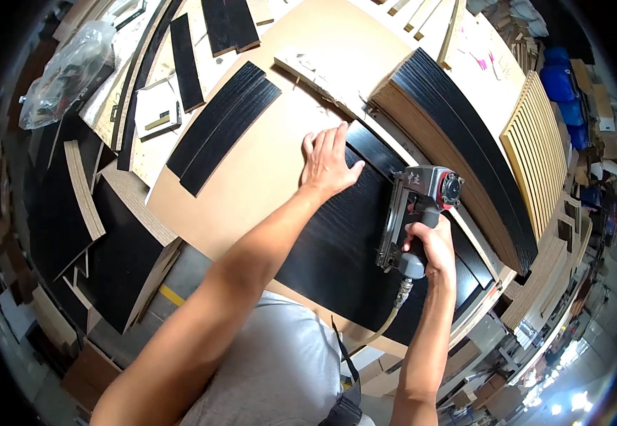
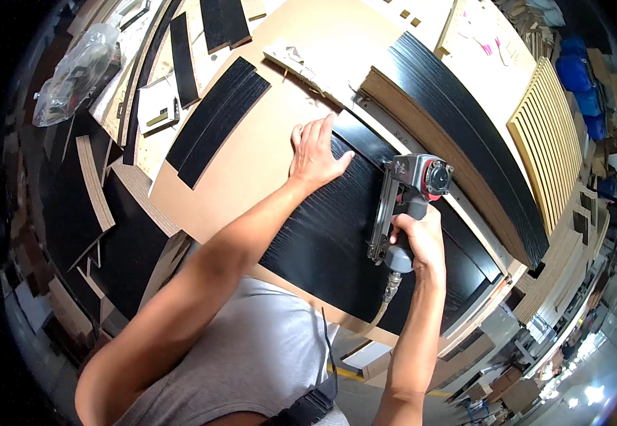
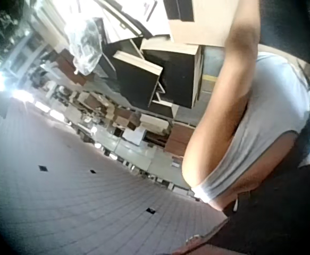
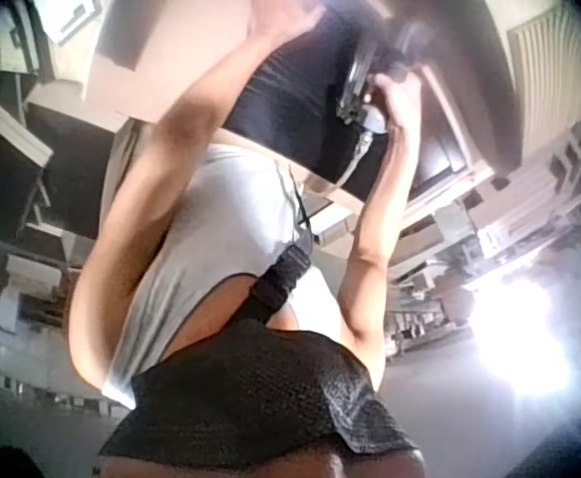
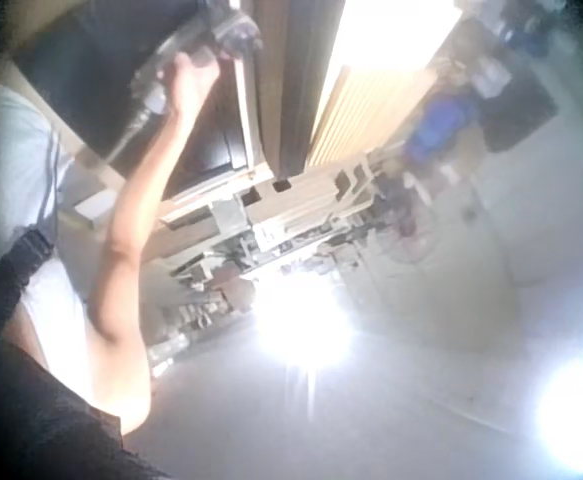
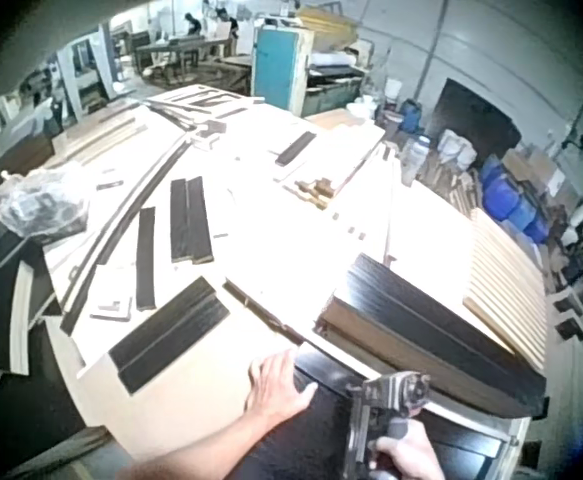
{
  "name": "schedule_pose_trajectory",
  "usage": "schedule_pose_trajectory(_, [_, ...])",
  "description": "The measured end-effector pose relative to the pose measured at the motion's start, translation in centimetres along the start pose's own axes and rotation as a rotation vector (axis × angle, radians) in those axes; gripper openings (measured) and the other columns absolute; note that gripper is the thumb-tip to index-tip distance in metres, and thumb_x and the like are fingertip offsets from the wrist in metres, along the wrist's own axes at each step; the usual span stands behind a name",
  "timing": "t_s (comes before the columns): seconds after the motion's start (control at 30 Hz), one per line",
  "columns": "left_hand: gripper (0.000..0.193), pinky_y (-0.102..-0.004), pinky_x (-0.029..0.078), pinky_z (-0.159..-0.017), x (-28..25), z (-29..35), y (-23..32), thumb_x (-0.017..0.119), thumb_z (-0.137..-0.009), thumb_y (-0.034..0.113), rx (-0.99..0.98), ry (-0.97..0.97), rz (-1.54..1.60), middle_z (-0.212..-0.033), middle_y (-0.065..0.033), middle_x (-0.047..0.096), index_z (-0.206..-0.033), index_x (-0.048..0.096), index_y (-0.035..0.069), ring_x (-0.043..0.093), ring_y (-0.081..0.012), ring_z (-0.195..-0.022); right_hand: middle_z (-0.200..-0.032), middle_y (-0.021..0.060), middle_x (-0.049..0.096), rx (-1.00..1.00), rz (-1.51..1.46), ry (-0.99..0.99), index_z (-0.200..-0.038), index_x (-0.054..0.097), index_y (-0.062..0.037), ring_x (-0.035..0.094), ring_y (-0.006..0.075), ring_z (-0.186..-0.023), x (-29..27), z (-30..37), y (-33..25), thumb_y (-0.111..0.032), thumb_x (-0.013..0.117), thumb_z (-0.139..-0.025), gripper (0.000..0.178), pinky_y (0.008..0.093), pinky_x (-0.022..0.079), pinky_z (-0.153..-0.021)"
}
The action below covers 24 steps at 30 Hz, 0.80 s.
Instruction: The person places a wooden panel onto a workbench and fastens wooden frame pieces along its perimeter using a pneumatic nail gun. The person then moves the assembled panel aside and repeats the process with another wooden panel.
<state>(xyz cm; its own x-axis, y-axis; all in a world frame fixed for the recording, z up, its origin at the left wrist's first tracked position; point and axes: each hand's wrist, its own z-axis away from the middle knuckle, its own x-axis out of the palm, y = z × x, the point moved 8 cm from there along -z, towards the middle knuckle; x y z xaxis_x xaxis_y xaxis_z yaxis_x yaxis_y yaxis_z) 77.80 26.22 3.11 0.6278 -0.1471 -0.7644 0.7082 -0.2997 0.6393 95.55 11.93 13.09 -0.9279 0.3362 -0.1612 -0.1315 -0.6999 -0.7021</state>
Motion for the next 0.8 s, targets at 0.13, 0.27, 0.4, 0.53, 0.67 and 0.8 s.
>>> schedule_pose_trajectory(0.13, [0.089,-0.0524,0.020,-0.114,-0.1,-0.1,-0.1,0.081,-0.073,0.036,-0.005,-0.011,0.025,-0.132,-0.0153,0.052,-0.144,0.039,0.003,0.044,-0.0285,-0.128,-0.065,0.0065,0.055,-0.013,0.025,-0.054,-0.109,0.057,0.0048,0.054,0.0169,-0.048,2.5,-1.2,-0.8,0.002,0.060,-0.071,0.038,0.0295,0.047,-0.049])
schedule_pose_trajectory(0.27, [0.077,-0.0512,0.022,-0.114,-0.3,-0.1,-0.3,0.079,-0.075,0.032,-0.007,0.043,0.055,-0.128,-0.0138,0.055,-0.139,0.046,0.005,0.047,-0.0276,-0.125,-0.065,0.0071,0.056,-0.042,0.048,-0.078,-0.109,0.057,0.0051,0.054,0.0173,-0.047,4.0,-1.5,-1.6,0.001,0.061,-0.072,0.037,0.0298,0.047,-0.050])
schedule_pose_trajectory(0.4, [0.068,-0.0507,0.022,-0.113,-0.6,-0.2,-0.6,0.077,-0.076,0.028,-0.003,0.084,0.068,-0.124,-0.0126,0.057,-0.134,0.051,0.005,0.048,-0.0272,-0.123,-0.067,0.0069,0.058,-0.043,0.019,-0.054,-0.095,0.060,0.0042,0.056,0.0161,-0.049,4.7,-1.5,-2.6,0.004,0.060,-0.072,0.023,0.0289,0.048,-0.048])
schedule_pose_trajectory(0.53, [0.063,-0.0512,0.023,-0.112,-0.8,-0.2,-0.3,0.076,-0.077,0.024,-0.008,0.084,0.089,-0.122,-0.0119,0.058,-0.132,0.052,0.005,0.049,-0.0272,-0.122,-0.066,0.0075,0.057,-0.007,0.075,-0.060,-0.101,0.058,0.0040,0.056,0.0169,-0.048,4.9,-1.7,-2.8,0.003,0.061,-0.072,0.029,0.0298,0.048,-0.049])
schedule_pose_trajectory(0.67, [0.062,-0.0517,0.023,-0.112,-0.8,-0.2,-0.4,0.075,-0.078,0.023,-0.009,0.093,0.100,-0.123,-0.0122,0.057,-0.132,0.052,0.004,0.049,-0.0276,-0.122,-0.068,0.0071,0.058,-0.006,0.092,-0.060,-0.098,0.059,0.0046,0.056,0.0167,-0.048,5.2,-1.9,-3.1,0.003,0.061,-0.071,0.027,0.0300,0.048,-0.048])
schedule_pose_trajectory(0.8, [0.062,-0.0519,0.023,-0.112,-0.8,-0.3,-0.5,0.075,-0.078,0.022,-0.015,0.090,0.093,-0.123,-0.0120,0.057,-0.132,0.052,0.004,0.049,-0.0273,-0.123,-0.067,0.0070,0.058,-0.010,0.101,-0.069,-0.098,0.059,0.0044,0.057,0.0167,-0.048,5.9,-2.0,-3.5,0.004,0.061,-0.071,0.027,0.0300,0.048,-0.048])
